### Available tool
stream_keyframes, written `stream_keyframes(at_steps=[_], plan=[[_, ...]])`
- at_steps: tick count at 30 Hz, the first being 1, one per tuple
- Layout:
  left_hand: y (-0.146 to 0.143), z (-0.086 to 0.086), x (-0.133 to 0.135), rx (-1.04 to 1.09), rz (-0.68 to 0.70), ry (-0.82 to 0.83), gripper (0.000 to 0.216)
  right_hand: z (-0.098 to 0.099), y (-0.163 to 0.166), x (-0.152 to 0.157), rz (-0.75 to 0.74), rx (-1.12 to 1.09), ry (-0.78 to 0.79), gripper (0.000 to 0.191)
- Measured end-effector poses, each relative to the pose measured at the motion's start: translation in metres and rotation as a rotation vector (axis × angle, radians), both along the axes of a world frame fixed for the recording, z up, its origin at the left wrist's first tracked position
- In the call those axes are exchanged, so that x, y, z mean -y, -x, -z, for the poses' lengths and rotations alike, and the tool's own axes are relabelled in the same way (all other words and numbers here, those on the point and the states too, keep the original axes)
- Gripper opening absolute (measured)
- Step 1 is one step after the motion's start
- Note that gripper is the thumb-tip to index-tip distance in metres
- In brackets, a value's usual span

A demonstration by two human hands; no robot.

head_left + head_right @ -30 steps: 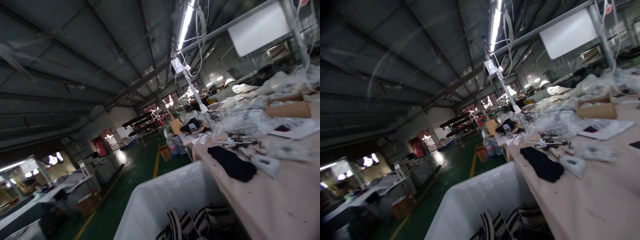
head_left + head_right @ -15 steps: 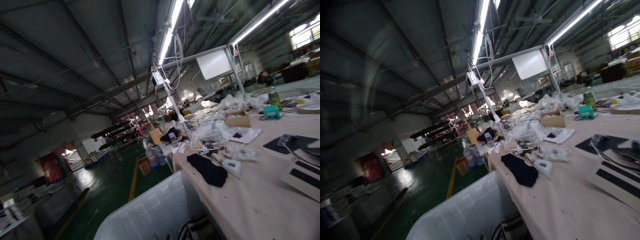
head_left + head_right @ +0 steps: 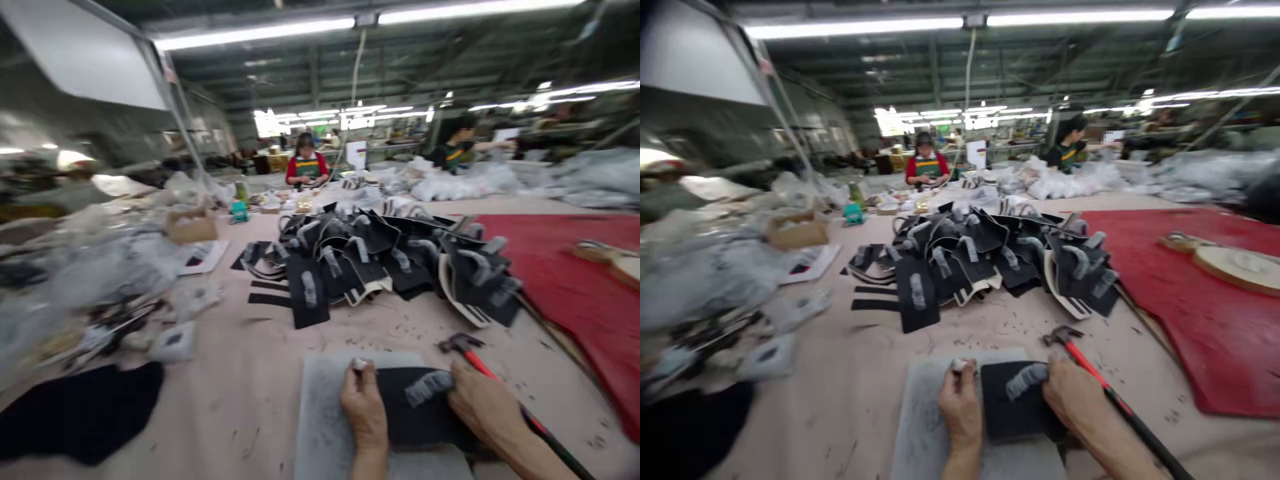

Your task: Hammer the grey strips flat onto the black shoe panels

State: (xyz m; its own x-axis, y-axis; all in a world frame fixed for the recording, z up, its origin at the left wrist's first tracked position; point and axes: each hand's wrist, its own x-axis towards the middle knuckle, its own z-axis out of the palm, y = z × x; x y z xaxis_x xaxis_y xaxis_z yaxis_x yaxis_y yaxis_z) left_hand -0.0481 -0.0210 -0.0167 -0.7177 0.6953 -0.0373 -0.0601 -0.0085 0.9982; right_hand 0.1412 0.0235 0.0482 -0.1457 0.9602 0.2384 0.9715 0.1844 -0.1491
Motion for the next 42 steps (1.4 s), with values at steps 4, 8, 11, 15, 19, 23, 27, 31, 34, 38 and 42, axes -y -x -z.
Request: stream_keyframes(at_steps=[4,8,11,15,19,23,27,31,34,38,42], plan=[[-0.006,0.0,-0.002,0.061,0.059,0.068,0.043,-0.008,-0.016,0.009,0.199,0.195,0.273,0.014],[0.006,-0.006,-0.001,0.006,0.061,0.092,0.04,-0.016,-0.003,0.019,0.262,0.171,0.286,0.018],[0.005,-0.008,0.0,-0.071,0.091,0.118,0.042,-0.022,0.007,0.044,0.231,0.108,0.337,0.031],[0.0,-0.011,0.0,-0.149,0.211,0.048,0.042,-0.02,0.015,0.077,0.185,-0.001,0.364,0.041],[-0.004,-0.018,0.0,-0.236,0.328,-0.002,0.034,-0.016,0.013,0.082,0.021,-0.079,0.264,0.044],[-0.008,-0.022,-0.002,-0.298,0.376,0.015,0.029,-0.015,0.008,0.063,-0.162,-0.289,0.23,0.051],[-0.007,-0.022,-0.007,-0.264,0.352,0.019,0.029,-0.006,0.011,0.057,-0.218,-0.326,0.308,0.037],[-0.006,-0.019,-0.013,-0.1,0.371,0.017,0.032,0.005,0.025,0.075,-0.078,-0.267,0.333,0.039],[-0.01,-0.017,-0.017,0.004,0.406,0.003,0.035,0.008,0.039,0.087,-0.066,-0.268,0.375,0.041],[-0.016,-0.016,-0.018,0.028,0.455,-0.009,0.037,0.007,0.048,0.09,-0.058,-0.295,0.424,0.042],[-0.019,-0.02,-0.018,-0.031,0.515,0.013,0.032,0.007,0.038,0.089,-0.066,-0.34,0.485,0.041]])
